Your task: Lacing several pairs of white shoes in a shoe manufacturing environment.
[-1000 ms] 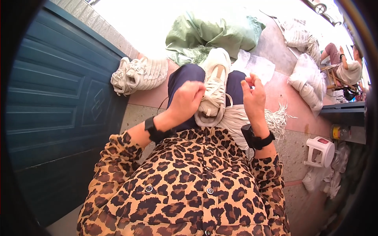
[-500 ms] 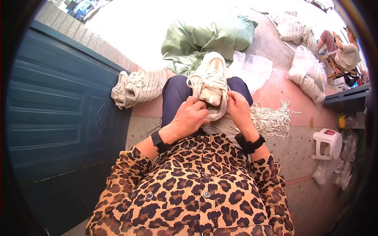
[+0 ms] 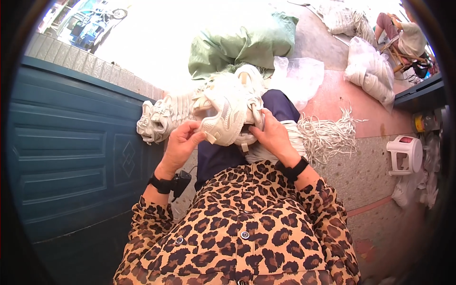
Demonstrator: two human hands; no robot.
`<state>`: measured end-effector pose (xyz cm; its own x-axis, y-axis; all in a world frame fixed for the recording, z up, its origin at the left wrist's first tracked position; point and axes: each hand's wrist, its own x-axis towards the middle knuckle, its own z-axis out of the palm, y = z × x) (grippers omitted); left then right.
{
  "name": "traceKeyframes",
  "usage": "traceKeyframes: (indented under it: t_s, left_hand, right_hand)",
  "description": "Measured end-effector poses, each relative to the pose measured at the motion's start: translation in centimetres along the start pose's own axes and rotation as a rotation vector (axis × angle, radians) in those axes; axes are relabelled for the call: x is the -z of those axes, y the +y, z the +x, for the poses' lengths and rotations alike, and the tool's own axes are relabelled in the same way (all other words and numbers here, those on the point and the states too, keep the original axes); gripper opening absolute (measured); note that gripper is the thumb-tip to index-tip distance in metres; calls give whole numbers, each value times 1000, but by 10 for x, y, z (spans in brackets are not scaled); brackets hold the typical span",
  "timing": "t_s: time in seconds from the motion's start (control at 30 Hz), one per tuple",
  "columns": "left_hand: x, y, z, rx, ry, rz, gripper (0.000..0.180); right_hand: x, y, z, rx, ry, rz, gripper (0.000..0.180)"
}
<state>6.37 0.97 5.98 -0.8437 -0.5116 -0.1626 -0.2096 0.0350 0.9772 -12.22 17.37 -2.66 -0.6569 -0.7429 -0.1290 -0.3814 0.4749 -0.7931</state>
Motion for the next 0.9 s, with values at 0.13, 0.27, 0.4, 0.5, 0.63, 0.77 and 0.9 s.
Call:
traceKeyframes:
  t_s: [0.13,0.27,0.4,0.5,0.63,0.77,0.9]
  left_hand:
    - [-22,-9,-7,-310,-93,405,20]
    - [-61,-26,-1,-511,-200,865,43]
    - [-85,-37,11,-401,-202,1077,54]
    - [-66,-35,26,-388,-80,817,45]
    - [-35,-27,39,-118,-162,484,47]
    - [-15,-17,34,-12,-186,323,44]
    - [1,-11,25,161,-142,200,46]
  right_hand:
    - [2,17,9,7,-78,41,55]
    - [5,32,10,-28,-151,652,42]
    - [2,32,7,-98,-166,927,42]
    - [-2,29,5,-276,-72,896,44]
    - [-11,25,10,-422,-110,730,70]
    - [-27,13,14,-502,-321,993,89]
    - [-32,6,13,-432,-220,959,86]
